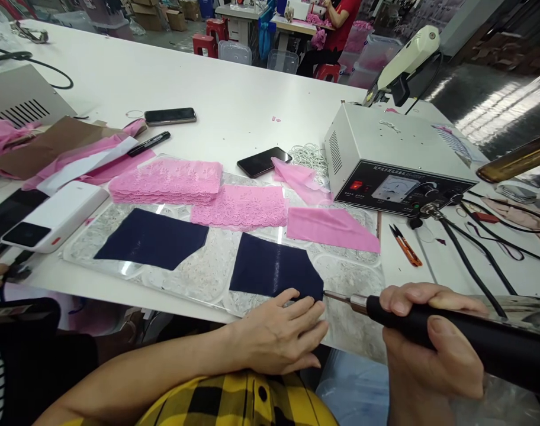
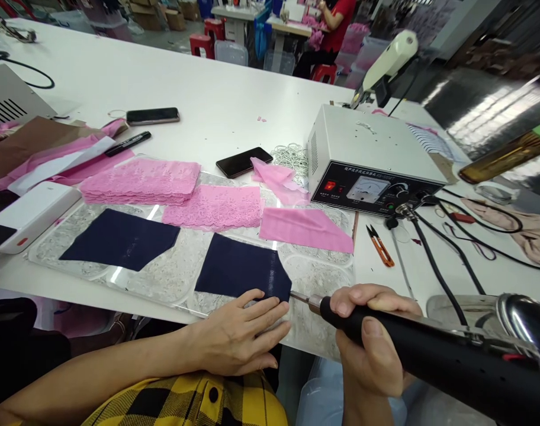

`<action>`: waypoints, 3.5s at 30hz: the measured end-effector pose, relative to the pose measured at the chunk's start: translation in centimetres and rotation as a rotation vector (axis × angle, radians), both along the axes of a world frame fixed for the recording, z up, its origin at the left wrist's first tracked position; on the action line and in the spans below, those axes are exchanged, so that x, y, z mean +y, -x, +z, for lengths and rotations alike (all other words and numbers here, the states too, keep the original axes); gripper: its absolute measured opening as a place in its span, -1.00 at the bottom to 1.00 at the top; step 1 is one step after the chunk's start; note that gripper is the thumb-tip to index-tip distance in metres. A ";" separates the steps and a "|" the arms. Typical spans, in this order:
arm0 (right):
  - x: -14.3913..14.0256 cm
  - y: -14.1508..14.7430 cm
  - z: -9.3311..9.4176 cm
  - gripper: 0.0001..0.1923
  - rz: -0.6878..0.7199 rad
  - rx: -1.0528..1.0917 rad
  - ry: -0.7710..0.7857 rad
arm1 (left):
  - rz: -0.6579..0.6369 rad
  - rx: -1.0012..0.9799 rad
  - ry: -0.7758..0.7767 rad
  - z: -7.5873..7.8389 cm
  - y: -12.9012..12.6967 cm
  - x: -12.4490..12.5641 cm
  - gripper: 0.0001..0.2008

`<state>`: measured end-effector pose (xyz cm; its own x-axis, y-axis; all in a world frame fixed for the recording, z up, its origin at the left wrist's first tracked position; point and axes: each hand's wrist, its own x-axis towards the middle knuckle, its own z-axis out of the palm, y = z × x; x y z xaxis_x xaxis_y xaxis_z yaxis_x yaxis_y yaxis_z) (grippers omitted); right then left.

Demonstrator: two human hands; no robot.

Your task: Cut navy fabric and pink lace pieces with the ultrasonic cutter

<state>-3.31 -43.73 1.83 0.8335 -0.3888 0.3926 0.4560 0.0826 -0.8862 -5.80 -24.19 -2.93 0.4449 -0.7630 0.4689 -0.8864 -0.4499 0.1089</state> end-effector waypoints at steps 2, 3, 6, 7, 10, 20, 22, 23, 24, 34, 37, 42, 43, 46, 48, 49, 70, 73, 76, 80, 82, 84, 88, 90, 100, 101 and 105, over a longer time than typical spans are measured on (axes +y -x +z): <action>-0.2 0.3 0.2 -0.86 -0.012 0.011 -0.020 | 0.014 -0.010 0.023 0.2 0.2 0.7 -0.59; -0.3 0.5 0.3 -0.86 -0.009 0.014 -0.028 | 0.030 -0.015 0.037 0.3 0.3 1.2 -0.60; -0.4 1.0 0.4 -0.85 0.027 0.013 -0.030 | 0.119 -0.026 0.085 0.5 0.8 3.4 -0.64; -0.4 1.2 0.4 -0.85 0.046 0.014 -0.024 | 0.156 -0.028 0.103 0.5 1.0 4.2 -0.66; 0.1 1.4 0.2 -0.85 0.091 0.034 -0.035 | 0.222 -0.032 0.131 0.3 1.3 5.9 -0.70; 1.0 1.6 -0.5 -0.83 0.164 0.042 -0.043 | 0.271 -0.047 0.139 -0.3 1.7 7.3 -0.72; 1.1 1.5 -0.4 -0.84 0.176 0.041 -0.034 | 0.276 -0.051 0.149 -0.4 1.8 7.4 -0.72; 1.2 1.4 -0.3 -0.84 0.182 0.038 -0.029 | 0.277 -0.052 0.153 -0.4 1.8 7.4 -0.71; 1.2 1.4 -0.3 -0.85 0.190 0.032 -0.024 | 0.278 -0.054 0.156 -0.5 1.8 7.4 -0.71; 1.0 1.2 -0.2 -0.86 0.201 -0.003 -0.006 | 0.284 -0.049 0.150 -0.6 1.8 7.4 -0.73; 0.4 1.1 -0.1 -0.86 0.156 -0.003 -0.003 | 0.288 -0.054 0.144 -0.4 1.8 7.7 -0.73; -0.6 1.1 0.1 -0.86 0.063 0.015 -0.010 | 0.304 -0.045 0.127 -0.3 1.8 8.2 -0.73; -0.7 1.1 0.2 -0.87 0.054 0.014 -0.005 | 0.306 -0.045 0.128 -0.4 1.8 8.3 -0.73; -0.4 1.3 0.4 -0.88 0.046 0.028 0.023 | 0.303 -0.049 0.141 -0.4 1.8 8.3 -0.73; -0.1 1.4 0.5 -0.88 0.051 0.041 0.029 | 0.301 -0.051 0.147 -0.5 1.8 8.3 -0.74; 0.0 1.4 0.6 -0.88 0.053 0.049 0.029 | 0.301 -0.052 0.147 -0.5 1.8 8.3 -0.74; -0.1 1.5 0.3 -0.87 0.185 -0.005 0.010 | 0.335 -0.038 0.156 -0.3 2.1 9.2 -0.75; 1.4 1.2 0.4 -0.90 0.231 -0.007 0.027 | 0.342 -0.034 0.162 -0.3 2.3 9.7 -0.76; 2.7 1.2 0.4 -0.89 0.247 0.015 0.030 | 0.344 -0.044 0.173 -0.5 2.4 10.1 -0.76; 3.5 1.3 0.3 -0.88 0.235 0.029 0.042 | 0.343 -0.046 0.181 -0.8 2.4 10.4 -0.76; 3.8 1.3 0.4 -0.87 0.234 0.031 0.046 | 0.337 -0.047 0.187 -0.9 2.4 10.4 -0.75; 3.9 1.2 0.4 -0.86 0.239 0.036 0.047 | 0.333 -0.046 0.196 -1.0 2.5 10.5 -0.74; 4.1 1.1 0.4 -0.87 0.245 0.033 0.053 | 0.339 -0.047 0.200 -1.1 2.6 10.5 -0.75; 4.1 1.1 0.5 -0.88 0.240 0.036 0.060 | 0.344 -0.049 0.201 -1.1 2.6 10.5 -0.75; 6.2 1.6 0.9 -0.88 0.244 0.086 0.048 | 0.360 -0.051 0.206 -0.9 2.7 10.8 -0.76; 6.5 1.6 0.8 -0.87 0.255 0.083 0.050 | 0.364 -0.050 0.203 -0.9 2.7 10.9 -0.76; 7.3 1.3 0.7 -0.88 0.288 0.094 0.061 | 0.371 -0.047 0.203 -1.0 2.8 11.0 -0.76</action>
<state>-4.64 -36.42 2.53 0.9398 -0.1094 0.3237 0.3370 0.1415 -0.9308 -8.59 -13.15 -3.95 0.6466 -0.4451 0.6195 -0.6746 -0.7127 0.1921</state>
